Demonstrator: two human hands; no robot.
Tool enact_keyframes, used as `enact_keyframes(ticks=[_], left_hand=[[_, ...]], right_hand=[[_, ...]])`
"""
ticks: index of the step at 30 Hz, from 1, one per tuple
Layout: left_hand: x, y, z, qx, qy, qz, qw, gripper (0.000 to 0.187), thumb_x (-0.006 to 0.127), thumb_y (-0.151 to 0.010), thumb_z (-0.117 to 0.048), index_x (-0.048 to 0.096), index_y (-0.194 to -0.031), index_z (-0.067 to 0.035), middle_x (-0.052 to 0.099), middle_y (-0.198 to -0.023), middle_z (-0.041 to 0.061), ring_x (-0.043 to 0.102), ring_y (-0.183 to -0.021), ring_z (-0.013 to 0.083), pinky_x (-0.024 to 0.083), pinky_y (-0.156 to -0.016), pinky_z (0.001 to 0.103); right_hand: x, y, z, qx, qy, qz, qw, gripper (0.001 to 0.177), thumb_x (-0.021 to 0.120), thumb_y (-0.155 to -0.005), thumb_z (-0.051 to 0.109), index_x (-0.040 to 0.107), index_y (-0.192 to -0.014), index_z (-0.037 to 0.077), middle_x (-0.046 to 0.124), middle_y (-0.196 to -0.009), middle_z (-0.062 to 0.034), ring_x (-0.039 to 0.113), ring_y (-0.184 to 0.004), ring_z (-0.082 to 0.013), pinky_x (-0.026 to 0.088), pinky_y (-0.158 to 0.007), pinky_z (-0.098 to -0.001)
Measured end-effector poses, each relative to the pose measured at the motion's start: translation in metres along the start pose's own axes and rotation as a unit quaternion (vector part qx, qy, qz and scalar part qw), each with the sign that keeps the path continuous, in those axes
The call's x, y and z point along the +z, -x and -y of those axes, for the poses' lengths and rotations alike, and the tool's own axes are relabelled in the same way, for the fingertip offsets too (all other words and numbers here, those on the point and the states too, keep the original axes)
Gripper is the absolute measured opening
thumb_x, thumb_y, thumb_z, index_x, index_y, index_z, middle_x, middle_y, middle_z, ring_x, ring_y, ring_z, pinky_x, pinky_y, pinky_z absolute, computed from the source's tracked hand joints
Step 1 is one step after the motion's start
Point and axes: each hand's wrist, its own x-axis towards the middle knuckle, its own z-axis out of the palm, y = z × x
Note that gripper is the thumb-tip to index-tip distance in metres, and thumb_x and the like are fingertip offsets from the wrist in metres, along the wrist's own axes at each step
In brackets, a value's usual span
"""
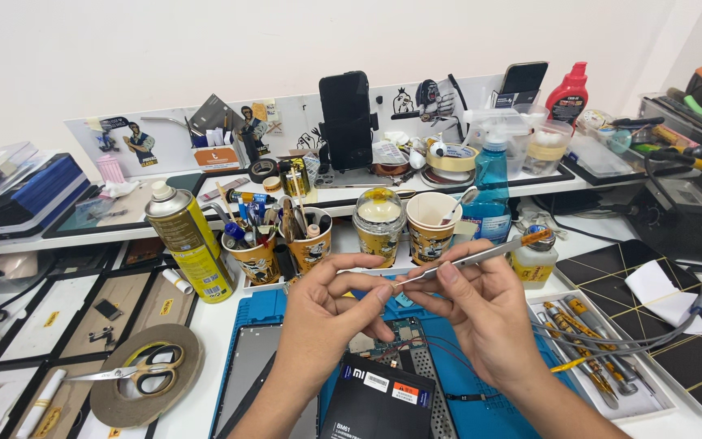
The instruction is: The person uses multimeter probes to test a disassembled tablet screen, then cuts a piece of masking tape with scissors. They use tweezers to handle a small component and a screwdriver to work on the tablet's battery area.
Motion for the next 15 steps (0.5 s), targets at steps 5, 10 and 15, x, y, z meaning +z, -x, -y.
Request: enact_keyframes(ticks=[5,10,15], left_hand=[[-0.002,-0.004,-0.005,0.006,-0.009,0.012,1.000,0.034,0.069,-0.091,-0.013,0.071,-0.122,0.001,0.085,-0.098,0.019,0.076,-0.052,0.0259,0.065,-0.052,0.031],[-0.034,0.010,-0.015,0.085,-0.067,-0.062,0.992,0.038,0.060,-0.097,-0.028,0.074,-0.119,-0.001,0.082,-0.111,0.017,0.077,-0.061,0.0222,0.069,-0.061,0.030],[-0.100,0.087,-0.035,0.141,-0.062,-0.253,0.955,0.022,0.068,-0.096,-0.008,0.077,-0.115,0.001,0.084,-0.100,0.020,0.076,-0.058,0.0192,0.067,-0.056,0.023]], right_hand=[[-0.011,-0.005,-0.004,0.018,-0.024,-0.030,0.999,0.010,0.061,-0.100,0.009,0.057,-0.108,0.005,0.074,-0.093,-0.0249,0.080,-0.094,-0.0423,0.068,-0.086,-0.0498],[-0.022,-0.004,-0.012,0.046,-0.022,-0.016,0.999,0.012,0.063,-0.103,0.014,0.056,-0.113,0.015,0.072,-0.100,-0.0130,0.079,-0.094,-0.0402,0.068,-0.084,-0.0478],[-0.018,-0.004,-0.009,0.035,0.116,-0.020,0.992,0.007,0.048,-0.119,0.015,0.045,-0.125,0.016,0.067,-0.116,-0.0203,0.075,-0.109,-0.0376,0.065,-0.098,-0.0415]])
